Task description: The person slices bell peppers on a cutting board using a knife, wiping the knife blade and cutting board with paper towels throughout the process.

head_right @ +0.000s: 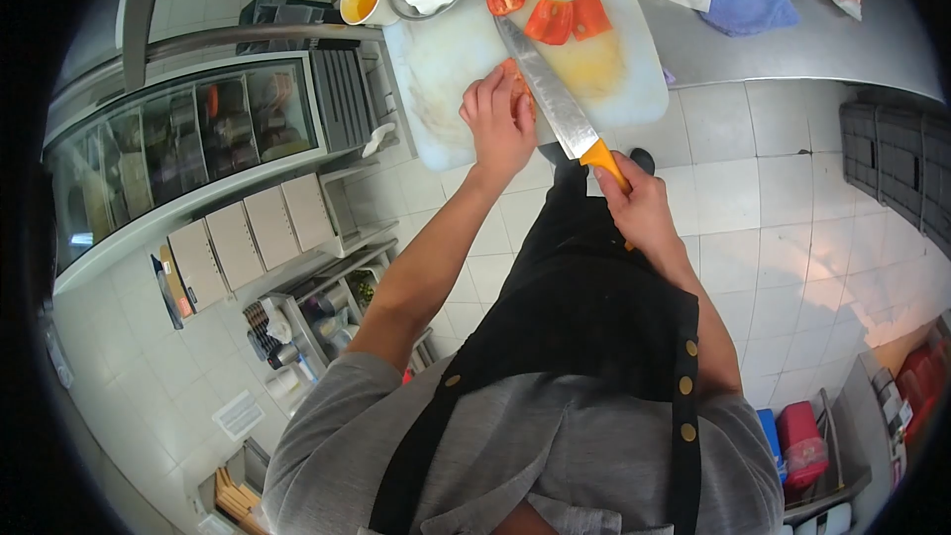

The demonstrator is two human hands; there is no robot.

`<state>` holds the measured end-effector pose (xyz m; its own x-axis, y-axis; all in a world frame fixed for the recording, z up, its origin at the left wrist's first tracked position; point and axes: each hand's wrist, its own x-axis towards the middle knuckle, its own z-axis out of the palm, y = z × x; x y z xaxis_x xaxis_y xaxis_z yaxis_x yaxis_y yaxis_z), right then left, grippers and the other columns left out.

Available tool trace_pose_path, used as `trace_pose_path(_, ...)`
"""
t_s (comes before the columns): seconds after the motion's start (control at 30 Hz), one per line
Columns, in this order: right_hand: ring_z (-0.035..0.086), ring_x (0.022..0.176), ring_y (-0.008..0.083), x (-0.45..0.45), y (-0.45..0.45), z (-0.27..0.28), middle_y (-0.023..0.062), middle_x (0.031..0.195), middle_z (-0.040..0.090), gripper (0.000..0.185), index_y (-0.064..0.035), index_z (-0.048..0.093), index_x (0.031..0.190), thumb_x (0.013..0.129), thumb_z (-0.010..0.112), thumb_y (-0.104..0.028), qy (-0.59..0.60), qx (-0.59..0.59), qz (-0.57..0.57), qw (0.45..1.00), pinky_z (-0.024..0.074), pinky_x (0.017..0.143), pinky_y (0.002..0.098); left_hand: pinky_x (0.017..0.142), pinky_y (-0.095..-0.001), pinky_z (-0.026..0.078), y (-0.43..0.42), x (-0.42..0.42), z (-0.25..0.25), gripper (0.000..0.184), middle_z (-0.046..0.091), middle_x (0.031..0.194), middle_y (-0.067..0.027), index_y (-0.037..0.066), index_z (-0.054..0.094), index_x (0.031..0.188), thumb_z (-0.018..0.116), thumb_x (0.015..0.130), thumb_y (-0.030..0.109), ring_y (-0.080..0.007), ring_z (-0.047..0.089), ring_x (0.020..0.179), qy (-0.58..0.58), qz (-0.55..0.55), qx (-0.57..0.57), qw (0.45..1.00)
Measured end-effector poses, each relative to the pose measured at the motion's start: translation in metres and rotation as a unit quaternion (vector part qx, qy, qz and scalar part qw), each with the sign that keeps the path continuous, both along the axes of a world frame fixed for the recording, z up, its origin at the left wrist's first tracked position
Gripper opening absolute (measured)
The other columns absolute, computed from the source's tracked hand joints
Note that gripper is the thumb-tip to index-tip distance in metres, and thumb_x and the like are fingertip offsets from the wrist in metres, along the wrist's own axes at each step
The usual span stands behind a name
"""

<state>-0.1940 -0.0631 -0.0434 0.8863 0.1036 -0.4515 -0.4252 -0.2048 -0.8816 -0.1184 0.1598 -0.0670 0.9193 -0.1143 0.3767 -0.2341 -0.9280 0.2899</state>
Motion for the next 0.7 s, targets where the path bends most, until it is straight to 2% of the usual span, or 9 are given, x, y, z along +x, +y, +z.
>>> trace_pose_path(0.17,0.051,0.056,0.012,0.005,-0.005,0.006,0.0105,0.07,0.064,0.033,0.0004,0.065,0.12,0.095,0.067,-0.021,0.024,-0.001,0.002,1.0,0.0447,0.056,0.0288,0.097,-0.0483,0.033,0.001,-0.002,0.001,0.031,0.051,0.136,-0.011,0.006,0.067,0.113,0.067,0.083,0.01,-0.0348,0.044,0.119,-0.034,-0.01,0.003,0.999)
trace_pose_path(0.27,0.051,0.056,0.0122,0.006,-0.007,0.01,0.0105,0.07,0.063,0.033,0.0007,0.065,0.12,0.096,0.067,-0.022,0.013,-0.016,0.009,1.0,0.0443,0.055,0.029,0.096,-0.0479,0.034,0.003,-0.003,-0.001,0.028,0.053,0.135,-0.0107,0.006,0.068,0.109,0.069,0.081,0.008,-0.0349,0.045,0.118,-0.043,-0.018,0.0,0.999)
trace_pose_path(0.47,0.052,0.057,0.0125,0.003,-0.003,0.006,0.0107,0.07,0.063,0.033,0.0005,0.064,0.121,0.096,0.066,-0.022,0.03,-0.005,0.015,0.999,0.0448,0.056,0.0287,0.096,-0.0469,0.035,0.002,-0.001,-0.002,0.027,0.055,0.133,-0.0104,0.006,0.069,0.106,0.07,0.079,0.007,-0.0354,0.047,0.115,-0.059,-0.015,-0.016,0.998)
trace_pose_path(0.7,0.054,0.058,0.0142,0.004,0.001,0.005,0.0119,0.074,0.065,0.031,-0.0009,0.065,0.119,0.096,0.066,-0.021,-0.007,-0.01,0.016,1.0,0.0468,0.058,0.0295,0.096,-0.0475,0.034,0.001,-0.002,0.001,0.028,0.054,0.135,-0.0116,0.005,0.066,0.107,0.069,0.079,0.007,-0.0365,0.047,0.116,-0.054,-0.02,-0.018,0.998)
